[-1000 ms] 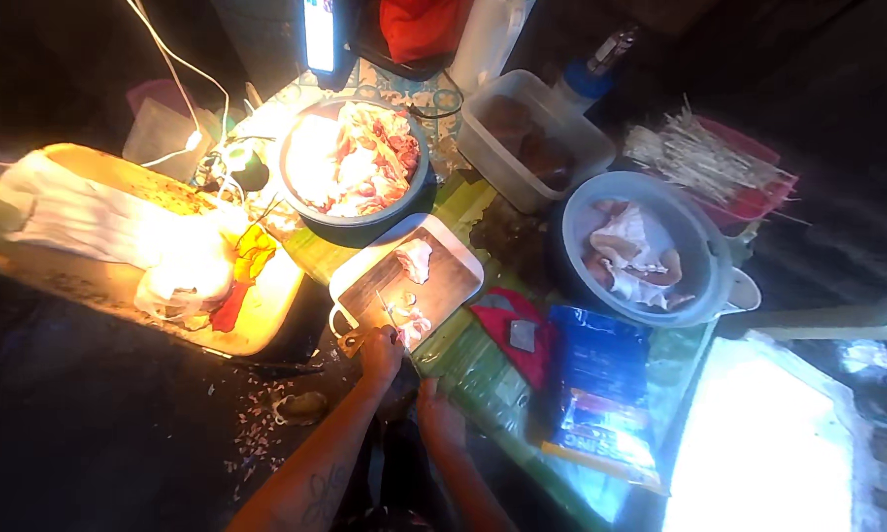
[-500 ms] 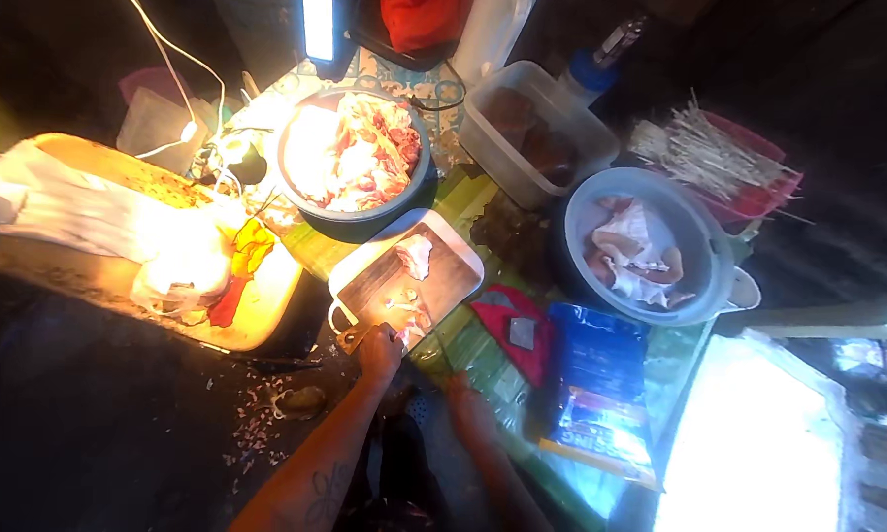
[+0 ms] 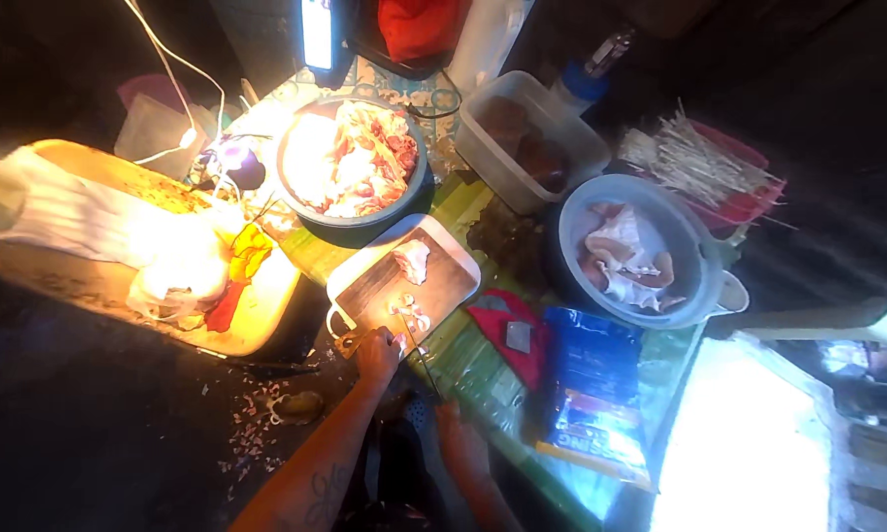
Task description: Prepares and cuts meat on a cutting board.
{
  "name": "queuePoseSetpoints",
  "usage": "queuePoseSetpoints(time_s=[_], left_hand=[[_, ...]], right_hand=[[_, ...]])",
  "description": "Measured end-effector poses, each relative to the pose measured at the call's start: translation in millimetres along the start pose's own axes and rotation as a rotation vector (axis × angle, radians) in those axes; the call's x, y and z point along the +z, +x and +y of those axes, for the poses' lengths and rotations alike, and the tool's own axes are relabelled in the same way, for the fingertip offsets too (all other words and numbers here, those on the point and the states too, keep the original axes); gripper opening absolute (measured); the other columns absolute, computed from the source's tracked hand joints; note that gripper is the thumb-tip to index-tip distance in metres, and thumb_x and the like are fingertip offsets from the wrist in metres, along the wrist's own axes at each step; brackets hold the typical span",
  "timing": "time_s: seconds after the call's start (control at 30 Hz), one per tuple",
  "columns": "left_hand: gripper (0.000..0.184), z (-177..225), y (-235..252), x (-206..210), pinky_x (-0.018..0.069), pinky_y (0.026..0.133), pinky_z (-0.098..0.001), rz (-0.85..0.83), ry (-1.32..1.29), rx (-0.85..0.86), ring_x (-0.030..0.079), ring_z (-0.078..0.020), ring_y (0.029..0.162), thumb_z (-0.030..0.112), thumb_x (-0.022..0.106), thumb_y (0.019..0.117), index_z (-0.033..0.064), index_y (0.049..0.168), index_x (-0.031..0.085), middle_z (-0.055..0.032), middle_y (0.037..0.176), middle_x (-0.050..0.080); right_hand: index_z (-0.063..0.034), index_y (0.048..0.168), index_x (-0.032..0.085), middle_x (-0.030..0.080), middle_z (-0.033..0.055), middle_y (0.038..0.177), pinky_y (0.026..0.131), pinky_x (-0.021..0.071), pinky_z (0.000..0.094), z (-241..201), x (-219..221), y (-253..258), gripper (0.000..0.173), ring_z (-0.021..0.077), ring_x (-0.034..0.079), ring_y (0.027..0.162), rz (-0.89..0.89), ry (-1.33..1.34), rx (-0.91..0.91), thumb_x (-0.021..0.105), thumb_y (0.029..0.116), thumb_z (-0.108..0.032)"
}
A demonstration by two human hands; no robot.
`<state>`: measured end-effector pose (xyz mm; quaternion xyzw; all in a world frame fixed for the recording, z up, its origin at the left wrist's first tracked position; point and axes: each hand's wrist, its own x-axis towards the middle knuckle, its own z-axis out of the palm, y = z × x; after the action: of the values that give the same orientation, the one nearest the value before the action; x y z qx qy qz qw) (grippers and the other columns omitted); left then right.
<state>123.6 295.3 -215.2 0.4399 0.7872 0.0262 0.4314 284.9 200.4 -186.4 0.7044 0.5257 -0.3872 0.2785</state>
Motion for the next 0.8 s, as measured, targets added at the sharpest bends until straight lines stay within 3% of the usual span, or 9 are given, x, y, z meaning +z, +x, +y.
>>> queuePoseSetpoints(time_s=[0.1, 0.2, 0.4, 0.53, 0.7, 0.8], left_hand=[[0.024, -3.6, -1.2, 3.1, 0.0529, 0.094, -0.0532, 0.023, -0.02, 0.004, 0.069, -0.0338, 0.106, 0.025, 0.064, 0.1018, 0.0038, 0.109, 0.072, -0.0175, 0.107, 0.072], [0.021, -3.1, -1.6, 3.7, 0.0531, 0.094, -0.0525, 0.046, -0.026, 0.017, 0.069, -0.0336, 0.104, 0.021, 0.065, 0.1004, 0.0024, 0.108, 0.072, -0.0175, 0.105, 0.073], [0.02, -4.5, -5.0, 9.8, 0.054, 0.087, -0.053, 0.054, -0.09, -0.003, 0.069, -0.034, 0.096, 0.021, 0.065, 0.101, 0.0027, 0.109, 0.069, -0.0172, 0.099, 0.071], [0.024, -7.0, -2.6, 12.7, 0.0544, 0.086, -0.0536, 0.059, -0.112, -0.022, 0.07, -0.0344, 0.095, 0.026, 0.063, 0.1025, 0.003, 0.108, 0.068, -0.018, 0.097, 0.071], [0.027, -7.9, -0.5, 8.7, 0.0539, 0.091, -0.0537, 0.006, -0.056, -0.022, 0.069, -0.0335, 0.104, 0.029, 0.059, 0.1043, 0.0055, 0.114, 0.068, -0.0173, 0.106, 0.071], [0.022, -16.1, -6.3, 2.7, 0.0536, 0.097, -0.0497, 0.013, -0.015, 0.152, 0.065, -0.0314, 0.111, 0.022, 0.062, 0.1026, 0.0059, 0.115, 0.07, -0.0163, 0.119, 0.066]], right_hand=[[-0.0096, 0.148, 0.045, 0.071, 0.0208, 0.119, 0.088, 0.058, 0.0539, -13.9, 3.4, -6.8, 0.044, 0.0392, 0.073, 0.105, 0.056, -0.08, -0.043, 0.03, 0.1135, -0.033], [-0.01, 0.152, 0.04, 0.065, 0.0227, 0.131, 0.09, 0.0579, 0.0525, -30.8, 5.4, 6.3, 0.043, 0.0398, 0.072, 0.108, 0.032, -0.131, -0.028, 0.027, 0.114, -0.026], [-0.0085, 0.15, 0.041, 0.064, 0.0215, 0.132, 0.094, 0.0561, 0.0518, -79.6, -24.2, 27.1, 0.04, 0.0376, 0.068, 0.117, 0.015, -0.08, -0.058, 0.032, 0.1118, -0.016], [-0.0103, 0.153, 0.039, 0.066, 0.0224, 0.129, 0.092, 0.057, 0.0545, -54.3, -3.9, 19.1, 0.042, 0.0397, 0.07, 0.112, 0.004, -0.074, -0.03, 0.031, 0.1125, -0.02], [-0.0124, 0.153, 0.039, 0.069, 0.0202, 0.124, 0.091, 0.0574, 0.0535, -29.7, 15.4, -4.6, 0.043, 0.0385, 0.071, 0.111, -0.006, -0.047, 0.049, 0.028, 0.1138, -0.026], [-0.0106, 0.151, 0.039, 0.07, 0.0196, 0.121, 0.092, 0.0573, 0.0527, -44.7, 1.1, 3.0, 0.043, 0.0373, 0.071, 0.112, -0.007, -0.015, 0.023, 0.027, 0.1142, -0.027]])
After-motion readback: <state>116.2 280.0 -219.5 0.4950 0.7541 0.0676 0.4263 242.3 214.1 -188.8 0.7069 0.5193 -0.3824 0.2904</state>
